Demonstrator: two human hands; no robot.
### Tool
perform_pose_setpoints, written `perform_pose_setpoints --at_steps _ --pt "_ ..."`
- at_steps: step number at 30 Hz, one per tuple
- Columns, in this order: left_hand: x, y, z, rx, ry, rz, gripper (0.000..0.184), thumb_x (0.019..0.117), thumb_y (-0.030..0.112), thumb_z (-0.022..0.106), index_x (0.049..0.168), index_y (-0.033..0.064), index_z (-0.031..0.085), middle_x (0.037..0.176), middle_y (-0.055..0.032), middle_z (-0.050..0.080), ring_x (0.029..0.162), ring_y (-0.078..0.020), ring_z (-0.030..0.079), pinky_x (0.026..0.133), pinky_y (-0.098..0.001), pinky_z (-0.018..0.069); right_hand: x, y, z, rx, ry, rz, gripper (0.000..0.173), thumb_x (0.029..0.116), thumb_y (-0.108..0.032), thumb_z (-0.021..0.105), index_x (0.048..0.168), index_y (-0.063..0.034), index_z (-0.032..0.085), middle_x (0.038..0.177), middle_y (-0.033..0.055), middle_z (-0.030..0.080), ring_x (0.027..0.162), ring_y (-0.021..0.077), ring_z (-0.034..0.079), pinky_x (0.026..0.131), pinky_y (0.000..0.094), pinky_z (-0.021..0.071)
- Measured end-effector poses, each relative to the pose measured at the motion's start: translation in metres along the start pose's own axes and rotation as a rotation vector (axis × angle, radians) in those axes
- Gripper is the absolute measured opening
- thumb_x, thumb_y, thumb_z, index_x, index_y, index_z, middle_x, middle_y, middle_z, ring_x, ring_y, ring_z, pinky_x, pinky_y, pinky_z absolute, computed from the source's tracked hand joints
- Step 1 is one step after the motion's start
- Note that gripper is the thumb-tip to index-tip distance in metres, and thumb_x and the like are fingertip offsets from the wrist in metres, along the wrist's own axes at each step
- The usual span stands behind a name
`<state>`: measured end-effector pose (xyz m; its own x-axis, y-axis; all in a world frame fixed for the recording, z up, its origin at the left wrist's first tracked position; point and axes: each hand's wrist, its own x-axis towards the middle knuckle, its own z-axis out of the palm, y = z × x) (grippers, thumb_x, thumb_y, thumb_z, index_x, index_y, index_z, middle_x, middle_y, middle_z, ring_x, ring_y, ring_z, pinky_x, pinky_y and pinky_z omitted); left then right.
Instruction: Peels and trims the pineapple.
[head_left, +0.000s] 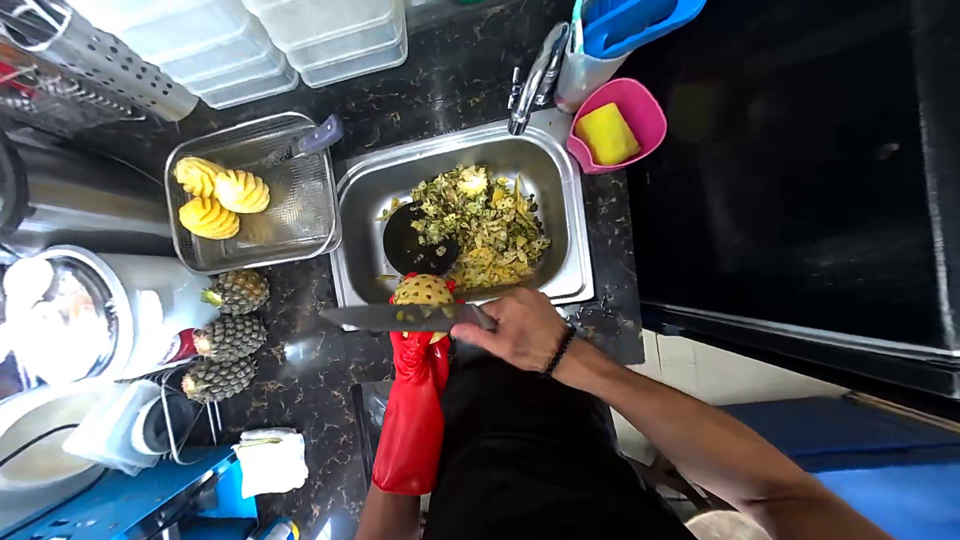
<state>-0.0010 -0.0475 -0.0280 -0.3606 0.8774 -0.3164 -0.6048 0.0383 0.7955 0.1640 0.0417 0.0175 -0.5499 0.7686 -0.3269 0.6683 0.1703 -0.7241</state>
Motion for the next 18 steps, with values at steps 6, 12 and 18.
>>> perform_pose_setpoints --at_steps 6,12,18 --pt "0.003 0.003 0.004 -0.052 -0.004 0.018 0.064 0.0846 0.032 0.081 0.138 0.0154 0.05 0.122 -0.0086 0.067 0.112 -0.0192 0.066 0.095 -0.0385 0.0564 0.003 0.007 0.015 -0.065 0.089 -0.008 0.077 0.0899 -0.081 0.046 0.065 -0.0107 0.063 0.055 0.004 0.054 0.056 0.0235 0.06 0.052 0.0474 0.0463" --pt "-0.005 0.009 0.0 -0.136 0.009 -0.055 0.066 0.0876 0.028 0.078 0.141 0.0099 0.044 0.127 -0.0178 0.062 0.115 -0.0284 0.064 0.1 -0.0472 0.0546 0.009 0.027 0.007 -0.013 0.025 0.181 0.071 0.0985 -0.071 0.045 0.072 -0.0082 0.066 0.062 0.0088 0.059 0.064 0.0295 0.064 0.059 0.0534 0.0501" --pt "-0.006 0.003 0.003 -0.04 -0.005 -0.022 0.055 0.0888 0.025 0.073 0.136 0.0123 0.048 0.116 -0.0066 0.067 0.106 -0.0151 0.067 0.091 -0.0342 0.0572 -0.001 -0.003 0.003 0.016 -0.035 -0.009 0.073 0.0925 -0.079 0.046 0.068 -0.0127 0.064 0.057 0.0021 0.055 0.06 0.0212 0.06 0.057 0.0473 0.0472"
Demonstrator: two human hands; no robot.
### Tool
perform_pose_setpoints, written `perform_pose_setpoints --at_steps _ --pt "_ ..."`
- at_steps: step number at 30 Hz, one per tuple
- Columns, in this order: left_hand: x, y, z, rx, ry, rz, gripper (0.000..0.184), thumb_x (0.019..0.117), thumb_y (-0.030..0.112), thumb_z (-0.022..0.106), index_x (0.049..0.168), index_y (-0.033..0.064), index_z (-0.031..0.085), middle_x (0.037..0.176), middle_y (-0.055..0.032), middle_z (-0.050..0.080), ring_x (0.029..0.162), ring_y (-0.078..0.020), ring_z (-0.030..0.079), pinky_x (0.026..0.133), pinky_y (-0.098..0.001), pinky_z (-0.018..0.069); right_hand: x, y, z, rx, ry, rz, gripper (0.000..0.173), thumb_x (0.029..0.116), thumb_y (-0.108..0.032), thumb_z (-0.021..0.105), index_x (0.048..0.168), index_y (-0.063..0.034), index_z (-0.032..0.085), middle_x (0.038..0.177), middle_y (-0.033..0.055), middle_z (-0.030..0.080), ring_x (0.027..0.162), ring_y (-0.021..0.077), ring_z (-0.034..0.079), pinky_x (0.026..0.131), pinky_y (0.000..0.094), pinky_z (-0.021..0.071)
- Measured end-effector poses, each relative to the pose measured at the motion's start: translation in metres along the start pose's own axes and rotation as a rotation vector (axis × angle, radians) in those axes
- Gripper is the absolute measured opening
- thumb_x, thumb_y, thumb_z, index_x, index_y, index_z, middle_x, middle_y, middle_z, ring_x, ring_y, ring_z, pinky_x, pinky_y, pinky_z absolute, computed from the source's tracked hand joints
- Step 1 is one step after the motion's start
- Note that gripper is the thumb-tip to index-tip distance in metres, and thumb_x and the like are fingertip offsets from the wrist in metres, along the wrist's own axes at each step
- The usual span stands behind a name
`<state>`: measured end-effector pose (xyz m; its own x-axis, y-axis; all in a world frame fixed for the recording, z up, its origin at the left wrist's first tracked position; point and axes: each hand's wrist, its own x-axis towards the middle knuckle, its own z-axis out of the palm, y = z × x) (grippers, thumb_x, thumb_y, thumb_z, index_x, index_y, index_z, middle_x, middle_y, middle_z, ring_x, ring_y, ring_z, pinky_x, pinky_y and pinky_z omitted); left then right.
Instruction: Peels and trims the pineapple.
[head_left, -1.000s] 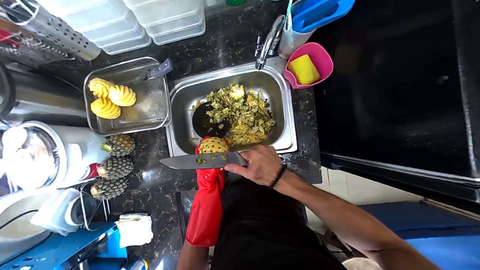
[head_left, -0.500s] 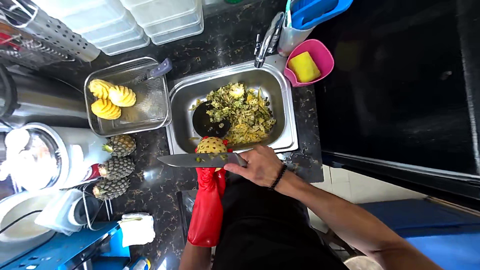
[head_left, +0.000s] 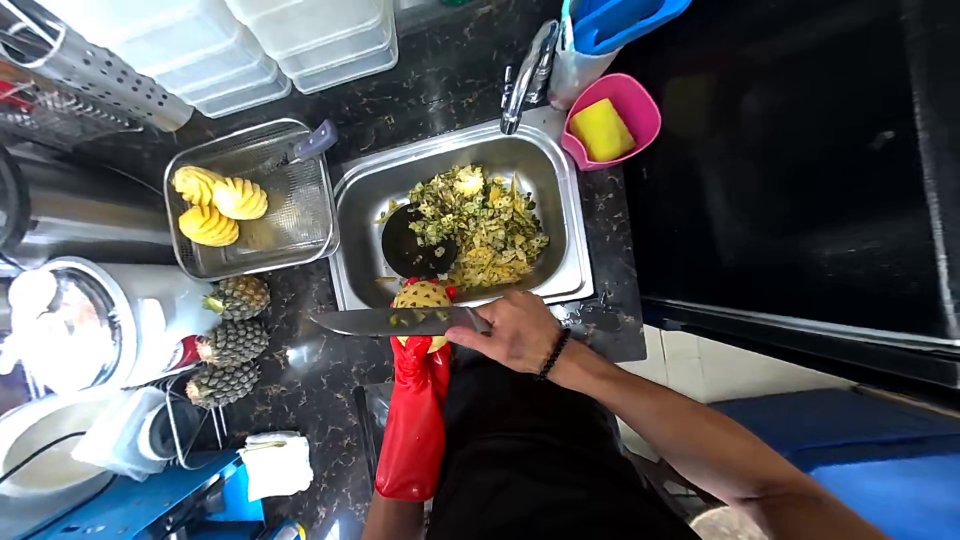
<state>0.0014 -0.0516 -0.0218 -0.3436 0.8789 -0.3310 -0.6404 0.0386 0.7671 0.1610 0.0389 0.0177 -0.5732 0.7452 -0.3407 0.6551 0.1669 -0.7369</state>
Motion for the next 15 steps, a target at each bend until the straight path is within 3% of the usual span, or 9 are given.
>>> perform_pose_setpoints --at_steps 1,4,8,11,13,15 --pt "0.0 0.002 0.001 0.012 -0.006 0.0 0.055 0.0895 0.023 0.072 0.137 0.0125 0.047 0.117 -0.0068 0.067 0.107 -0.0153 0.066 0.091 -0.034 0.0568 0.001 0.003 0.001 -0.014 0.01 -0.021 0.073 0.0923 -0.079 0.045 0.067 -0.0127 0.064 0.057 0.002 0.055 0.06 0.0209 0.06 0.057 0.0469 0.047" --pt "0.003 0.003 -0.007 0.025 -0.025 0.013 0.078 0.0786 0.034 0.085 0.142 0.0134 0.045 0.123 -0.0102 0.066 0.11 -0.0197 0.066 0.093 -0.0375 0.0571 0.003 0.018 0.006 -0.059 0.062 -0.016 0.069 0.0936 -0.072 0.051 0.069 -0.0098 0.066 0.058 0.0057 0.058 0.06 0.0247 0.063 0.055 0.0494 0.0489" --pt "-0.009 0.011 -0.012 -0.001 -0.042 -0.045 0.082 0.0872 0.029 0.079 0.151 0.0095 0.031 0.137 -0.0183 0.056 0.121 -0.028 0.061 0.104 -0.0473 0.0517 0.009 0.035 -0.002 -0.143 0.01 0.212 0.072 0.0957 -0.074 0.047 0.074 -0.0089 0.067 0.063 0.0094 0.061 0.066 0.0308 0.066 0.06 0.0545 0.0505" --pt "-0.005 0.007 -0.014 0.041 -0.04 -0.024 0.082 0.0786 0.031 0.086 0.144 0.0108 0.041 0.124 -0.012 0.064 0.109 -0.0205 0.066 0.094 -0.0397 0.0565 0.002 0.019 -0.004 -0.059 0.015 0.082 0.067 0.0952 -0.07 0.052 0.07 -0.0101 0.066 0.059 0.0057 0.058 0.059 0.0251 0.062 0.055 0.0498 0.0488" --pt "-0.002 0.003 -0.011 0.073 -0.06 0.008 0.072 0.0819 0.023 0.082 0.141 0.0089 0.044 0.119 -0.009 0.067 0.106 -0.0164 0.067 0.091 -0.0346 0.0576 -0.002 0.005 -0.005 -0.038 0.002 -0.02 0.072 0.0924 -0.078 0.047 0.068 -0.0123 0.064 0.057 0.0025 0.055 0.058 0.0213 0.06 0.054 0.0472 0.0478" --pt "-0.008 0.003 -0.009 0.116 -0.051 0.023 0.048 0.0907 0.003 0.064 0.136 0.0053 0.049 0.119 -0.0067 0.067 0.108 -0.0132 0.065 0.096 -0.0323 0.0542 -0.003 -0.006 -0.01 -0.073 -0.043 -0.046 0.079 0.0883 -0.087 0.04 0.066 -0.014 0.062 0.056 0.0008 0.054 0.058 0.0197 0.06 0.054 0.0456 0.0462"
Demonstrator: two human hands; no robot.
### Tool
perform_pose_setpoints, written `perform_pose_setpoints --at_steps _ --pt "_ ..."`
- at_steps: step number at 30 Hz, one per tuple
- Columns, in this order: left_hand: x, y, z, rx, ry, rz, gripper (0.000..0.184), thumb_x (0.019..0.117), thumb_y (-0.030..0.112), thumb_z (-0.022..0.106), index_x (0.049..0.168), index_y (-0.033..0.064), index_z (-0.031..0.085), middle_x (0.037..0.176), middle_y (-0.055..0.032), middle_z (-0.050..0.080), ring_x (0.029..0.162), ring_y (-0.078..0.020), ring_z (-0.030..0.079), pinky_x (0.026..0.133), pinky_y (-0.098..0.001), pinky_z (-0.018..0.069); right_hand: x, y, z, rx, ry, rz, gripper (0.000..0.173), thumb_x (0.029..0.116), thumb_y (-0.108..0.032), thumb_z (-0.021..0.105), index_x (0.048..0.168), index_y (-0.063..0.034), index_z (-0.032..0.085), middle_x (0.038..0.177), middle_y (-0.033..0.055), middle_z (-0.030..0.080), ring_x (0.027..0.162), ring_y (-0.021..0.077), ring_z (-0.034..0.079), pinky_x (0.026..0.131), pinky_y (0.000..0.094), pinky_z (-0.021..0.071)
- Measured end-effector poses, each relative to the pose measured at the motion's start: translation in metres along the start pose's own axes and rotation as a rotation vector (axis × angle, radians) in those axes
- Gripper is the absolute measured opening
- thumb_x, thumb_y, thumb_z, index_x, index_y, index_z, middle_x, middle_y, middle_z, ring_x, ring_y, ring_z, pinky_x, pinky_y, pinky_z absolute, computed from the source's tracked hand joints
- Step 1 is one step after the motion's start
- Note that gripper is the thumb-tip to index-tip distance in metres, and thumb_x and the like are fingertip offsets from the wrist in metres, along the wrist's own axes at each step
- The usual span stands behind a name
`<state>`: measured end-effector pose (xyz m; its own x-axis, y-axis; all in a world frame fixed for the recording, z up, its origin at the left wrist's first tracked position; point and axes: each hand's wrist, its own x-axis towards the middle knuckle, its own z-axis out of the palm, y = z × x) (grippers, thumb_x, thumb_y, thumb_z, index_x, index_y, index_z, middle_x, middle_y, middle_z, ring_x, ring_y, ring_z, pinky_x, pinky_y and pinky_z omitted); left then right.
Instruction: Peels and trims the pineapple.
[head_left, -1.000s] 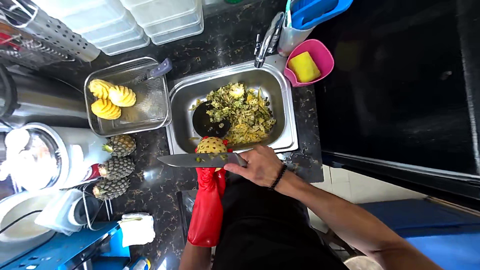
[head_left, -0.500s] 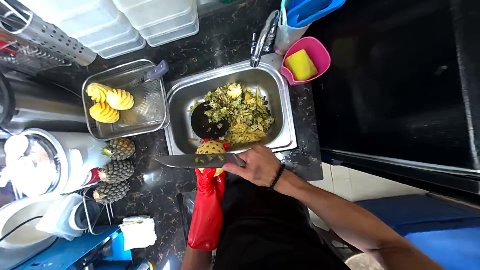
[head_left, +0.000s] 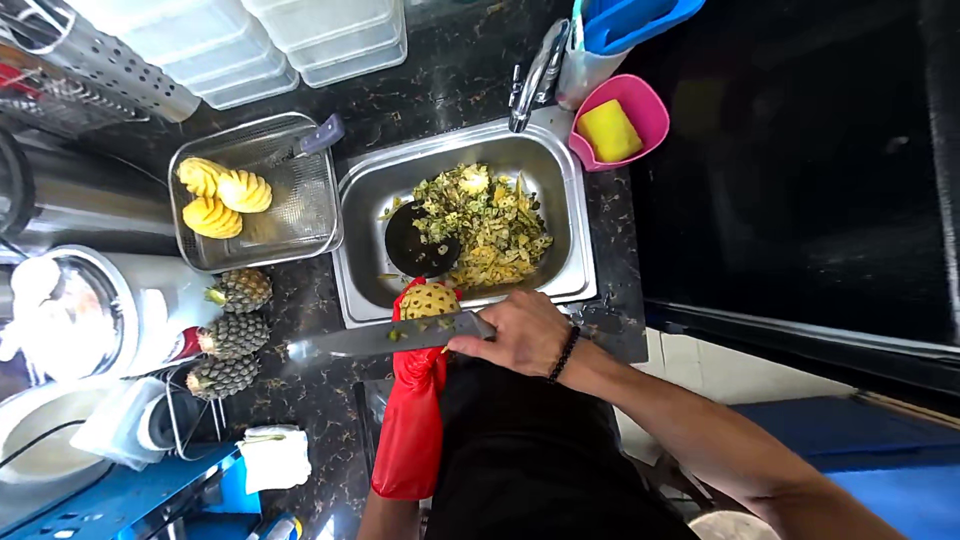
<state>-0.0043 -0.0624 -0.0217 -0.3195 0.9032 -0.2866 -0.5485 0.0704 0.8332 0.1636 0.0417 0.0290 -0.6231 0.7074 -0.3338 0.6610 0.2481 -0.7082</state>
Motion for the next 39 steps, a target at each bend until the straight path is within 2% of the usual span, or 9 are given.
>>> perform_pose_setpoints --at_steps 4,10,16,22,24,26,32,35,39 --pt "0.005 0.002 -0.002 0.053 0.009 0.006 0.057 0.0848 -0.001 0.068 0.138 0.0053 0.049 0.117 -0.0049 0.067 0.105 -0.0118 0.066 0.093 -0.0313 0.0551 0.002 0.003 -0.001 -0.088 0.016 -0.035 0.079 0.0883 -0.087 0.039 0.064 -0.014 0.06 0.054 0.0003 0.051 0.055 0.019 0.057 0.053 0.0433 0.0429" --pt "0.014 0.003 -0.014 0.101 -0.026 0.022 0.106 0.0668 0.042 0.092 0.15 0.0095 0.035 0.126 -0.0117 0.065 0.108 -0.0208 0.067 0.092 -0.0418 0.0582 0.011 0.029 -0.001 -0.159 -0.001 0.179 0.076 0.0935 -0.078 0.046 0.068 -0.0079 0.063 0.061 0.0091 0.06 0.065 0.0295 0.066 0.058 0.0517 0.0495" --pt "0.01 -0.002 -0.006 0.049 -0.031 0.014 0.082 0.0768 0.02 0.084 0.144 0.0075 0.039 0.121 -0.0067 0.066 0.106 -0.0145 0.067 0.092 -0.0335 0.0566 0.001 0.004 -0.001 -0.042 0.013 0.002 0.077 0.0904 -0.083 0.042 0.068 -0.0129 0.064 0.057 0.0025 0.055 0.059 0.0217 0.061 0.055 0.047 0.0468" --pt "0.003 -0.004 -0.022 0.058 -0.01 0.017 0.075 0.0799 0.029 0.083 0.138 0.0072 0.041 0.117 -0.0083 0.064 0.104 -0.0172 0.065 0.09 -0.0397 0.0565 0.011 0.027 0.003 -0.063 0.006 0.137 0.071 0.0964 -0.072 0.048 0.072 -0.0075 0.067 0.061 0.0085 0.06 0.064 0.0286 0.065 0.058 0.0515 0.0506" --pt "-0.002 0.002 -0.021 0.088 -0.006 -0.015 0.088 0.0812 0.03 0.081 0.149 0.0054 0.032 0.127 -0.0114 0.061 0.11 -0.0182 0.064 0.094 -0.0388 0.0553 0.013 0.032 0.002 -0.058 -0.016 0.234 0.073 0.096 -0.074 0.046 0.072 -0.0086 0.066 0.063 0.0081 0.06 0.065 0.0283 0.065 0.059 0.0516 0.0509" --pt "-0.001 0.006 -0.017 0.082 -0.007 -0.025 0.096 0.0801 0.03 0.083 0.153 0.0058 0.025 0.131 -0.0113 0.059 0.113 -0.0176 0.063 0.098 -0.0383 0.0537 0.011 0.026 0.001 -0.002 -0.01 0.197 0.069 0.0965 -0.071 0.049 0.07 -0.0094 0.064 0.06 0.0061 0.057 0.062 0.0255 0.062 0.057 0.0493 0.0488" --pt "-0.01 0.013 -0.012 0.099 -0.013 -0.061 0.071 0.0907 0.022 0.072 0.147 0.0038 0.032 0.123 -0.0098 0.062 0.106 -0.0147 0.064 0.093 -0.0326 0.0549 0.008 0.009 0.002 0.014 0.021 0.008 0.069 0.0948 -0.073 0.049 0.066 -0.0121 0.062 0.056 0.0014 0.052 0.056 0.0191 0.058 0.054 0.0439 0.0451" --pt "-0.013 0.012 -0.018 0.097 -0.045 -0.051 0.089 0.0908 0.028 0.073 0.157 0.0041 0.018 0.139 -0.0156 0.054 0.12 -0.0209 0.06 0.102 -0.0398 0.0519 0.016 0.025 0.003 0.006 0.005 0.09 0.067 0.0988 -0.067 0.048 0.072 -0.009 0.067 0.06 0.0059 0.058 0.061 0.0248 0.063 0.057 0.049 0.0498" --pt "-0.017 0.019 -0.013 0.108 -0.004 -0.062 0.069 0.0952 0.019 0.065 0.151 0.0001 0.029 0.132 -0.0165 0.058 0.117 -0.023 0.062 0.102 -0.0453 0.0513 0.018 0.042 0.006 0.01 0.036 0.183 0.072 0.0997 -0.071 0.042 0.074 -0.0092 0.068 0.062 0.0072 0.06 0.064 0.027 0.064 0.059 0.0515 0.0514"
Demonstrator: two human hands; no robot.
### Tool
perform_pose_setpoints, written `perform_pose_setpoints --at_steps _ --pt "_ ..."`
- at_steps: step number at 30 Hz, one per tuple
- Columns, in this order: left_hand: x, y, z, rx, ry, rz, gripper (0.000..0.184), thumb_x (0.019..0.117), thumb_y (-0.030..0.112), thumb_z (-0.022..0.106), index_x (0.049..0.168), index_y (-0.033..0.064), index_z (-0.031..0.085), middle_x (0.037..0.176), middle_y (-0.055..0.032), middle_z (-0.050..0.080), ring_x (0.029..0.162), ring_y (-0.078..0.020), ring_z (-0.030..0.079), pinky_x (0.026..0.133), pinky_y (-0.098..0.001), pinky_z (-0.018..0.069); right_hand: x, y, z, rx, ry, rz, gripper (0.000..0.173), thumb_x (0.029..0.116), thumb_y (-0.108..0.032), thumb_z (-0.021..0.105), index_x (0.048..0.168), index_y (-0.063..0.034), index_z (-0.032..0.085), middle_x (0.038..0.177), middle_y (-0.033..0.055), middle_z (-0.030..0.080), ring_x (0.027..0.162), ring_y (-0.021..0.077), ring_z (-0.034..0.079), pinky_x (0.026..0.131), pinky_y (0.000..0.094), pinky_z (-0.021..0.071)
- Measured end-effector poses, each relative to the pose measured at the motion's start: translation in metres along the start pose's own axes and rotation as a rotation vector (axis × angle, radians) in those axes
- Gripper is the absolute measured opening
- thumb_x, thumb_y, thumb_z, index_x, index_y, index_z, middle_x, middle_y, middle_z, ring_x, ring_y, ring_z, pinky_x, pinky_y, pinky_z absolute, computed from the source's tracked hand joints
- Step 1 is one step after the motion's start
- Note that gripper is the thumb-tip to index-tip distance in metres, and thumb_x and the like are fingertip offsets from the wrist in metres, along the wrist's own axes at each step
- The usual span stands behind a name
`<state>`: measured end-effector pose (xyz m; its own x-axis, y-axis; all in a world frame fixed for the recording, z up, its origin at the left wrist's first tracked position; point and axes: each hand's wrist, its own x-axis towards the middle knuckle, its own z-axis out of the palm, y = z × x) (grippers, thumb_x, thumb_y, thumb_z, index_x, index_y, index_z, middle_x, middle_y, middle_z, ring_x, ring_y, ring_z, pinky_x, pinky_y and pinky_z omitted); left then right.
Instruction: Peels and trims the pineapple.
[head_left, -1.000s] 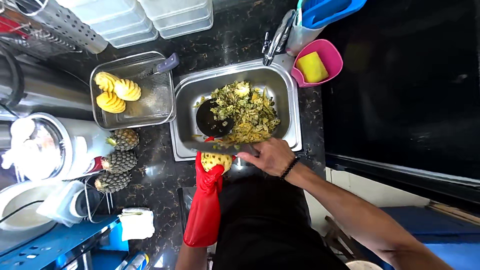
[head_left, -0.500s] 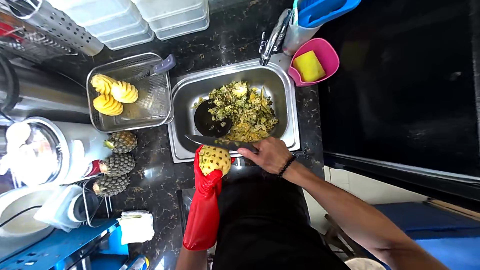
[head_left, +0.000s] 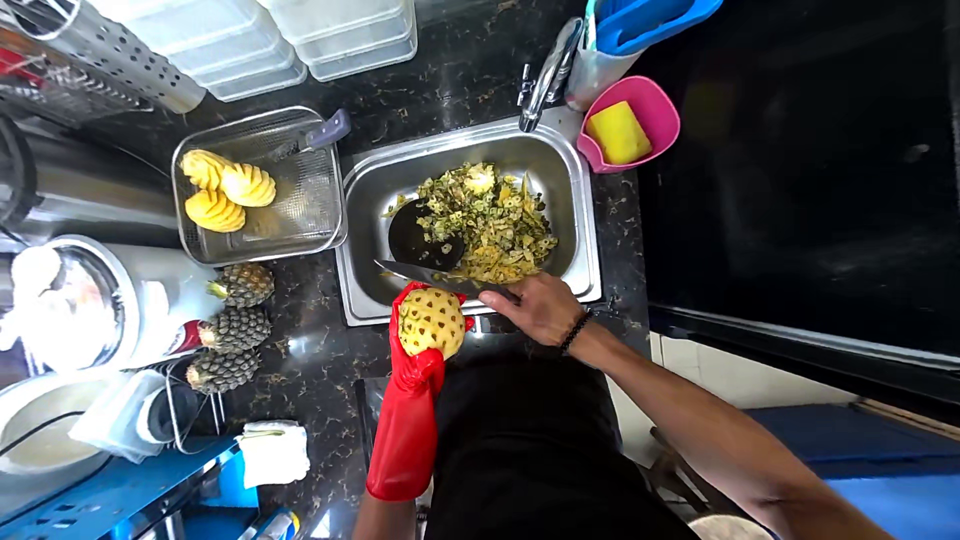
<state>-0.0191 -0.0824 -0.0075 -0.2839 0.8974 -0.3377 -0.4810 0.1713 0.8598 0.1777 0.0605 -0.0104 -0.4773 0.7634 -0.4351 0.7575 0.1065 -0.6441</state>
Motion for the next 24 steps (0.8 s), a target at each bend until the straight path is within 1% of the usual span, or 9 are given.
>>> perform_pose_setpoints --at_steps 1,3,6,8,10,14,18,21,24 --pt "-0.001 0.002 0.004 0.038 0.032 -0.012 0.06 0.0969 0.018 0.061 0.149 0.0011 0.035 0.129 -0.0144 0.06 0.115 -0.0203 0.063 0.101 -0.0414 0.0514 -0.004 -0.005 0.0 0.04 0.007 -0.034 0.069 0.0999 -0.068 0.044 0.073 -0.0099 0.068 0.06 0.0054 0.058 0.061 0.0246 0.062 0.058 0.0495 0.0502" --pt "0.002 -0.001 0.001 0.032 -0.031 -0.018 0.071 0.0987 0.021 0.061 0.158 0.0061 0.025 0.14 -0.0124 0.056 0.122 -0.018 0.059 0.105 -0.0369 0.0491 -0.014 -0.017 0.0 0.122 0.007 -0.114 0.063 0.0983 -0.065 0.051 0.069 -0.0108 0.065 0.056 0.0022 0.054 0.056 0.0201 0.058 0.054 0.0457 0.0485" --pt "0.016 -0.01 0.003 -0.083 -0.063 0.033 0.081 0.0853 0.028 0.08 0.148 0.0075 0.033 0.129 -0.0104 0.063 0.113 -0.0177 0.065 0.096 -0.0361 0.0554 -0.021 -0.028 -0.002 0.089 -0.013 -0.166 0.071 0.0934 -0.077 0.047 0.068 -0.0125 0.064 0.057 0.0008 0.053 0.057 0.0188 0.058 0.055 0.0446 0.0471" --pt "0.002 0.002 0.011 -0.014 0.003 -0.002 0.065 0.0936 0.02 0.067 0.148 0.003 0.036 0.127 -0.0117 0.061 0.112 -0.017 0.064 0.098 -0.0366 0.0527 -0.021 -0.03 -0.001 0.005 0.012 -0.166 0.075 0.0921 -0.08 0.044 0.07 -0.0115 0.065 0.058 0.0027 0.056 0.06 0.0211 0.061 0.055 0.0457 0.0479" --pt "-0.006 0.006 0.006 0.049 -0.02 -0.006 0.07 0.0972 0.019 0.061 0.154 -0.0015 0.025 0.139 -0.017 0.055 0.122 -0.0208 0.059 0.107 -0.0423 0.0484 -0.015 -0.023 -0.001 -0.033 0.036 -0.111 0.07 0.0953 -0.072 0.049 0.069 -0.0092 0.065 0.059 0.0061 0.058 0.06 0.0251 0.063 0.055 0.0487 0.049" --pt "0.003 0.005 0.003 -0.104 -0.143 -0.017 0.083 0.0931 0.031 0.07 0.158 0.0082 0.024 0.144 -0.0199 0.052 0.126 -0.0291 0.058 0.106 -0.0474 0.0499 -0.002 0.004 -0.004 -0.062 0.027 0.078 0.074 0.0965 -0.076 0.042 0.07 -0.0102 0.065 0.06 0.0076 0.059 0.062 0.0282 0.064 0.057 0.0524 0.0501" --pt "0.03 -0.012 -0.001 -0.402 -0.138 -0.173 0.073 0.0959 0.065 0.051 0.149 0.0163 0.044 0.14 -0.0167 0.057 0.126 -0.0313 0.058 0.106 -0.0516 0.0489 -0.01 0.008 0.003 0.056 0.089 0.003 0.073 0.0964 -0.075 0.042 0.067 -0.012 0.063 0.054 0.003 0.051 0.054 0.0227 0.057 0.051 0.0478 0.0452" --pt "0.048 -0.019 -0.001 -0.536 -0.034 -0.255 0.076 0.0981 0.071 0.034 0.152 0.0198 0.044 0.137 -0.0233 0.059 0.114 -0.0395 0.065 0.087 -0.0545 0.0588 0.007 0.035 0.016 0.038 0.163 0.038 0.073 0.0977 -0.072 0.044 0.074 -0.0074 0.068 0.06 0.01 0.059 0.061 0.0307 0.064 0.057 0.0547 0.0499" --pt "0.051 -0.02 -0.011 -0.543 -0.061 -0.242 0.077 0.099 0.07 0.035 0.156 0.0182 0.038 0.149 -0.0228 0.05 0.13 -0.0414 0.056 0.099 -0.0575 0.053 0.032 0.074 0.035 0.176 0.012 0.365 0.082 0.1017 -0.071 0.036 0.093 0.0026 0.071 0.085 0.0265 0.067 0.084 0.0455 0.067 0.077 0.0683 0.0511"
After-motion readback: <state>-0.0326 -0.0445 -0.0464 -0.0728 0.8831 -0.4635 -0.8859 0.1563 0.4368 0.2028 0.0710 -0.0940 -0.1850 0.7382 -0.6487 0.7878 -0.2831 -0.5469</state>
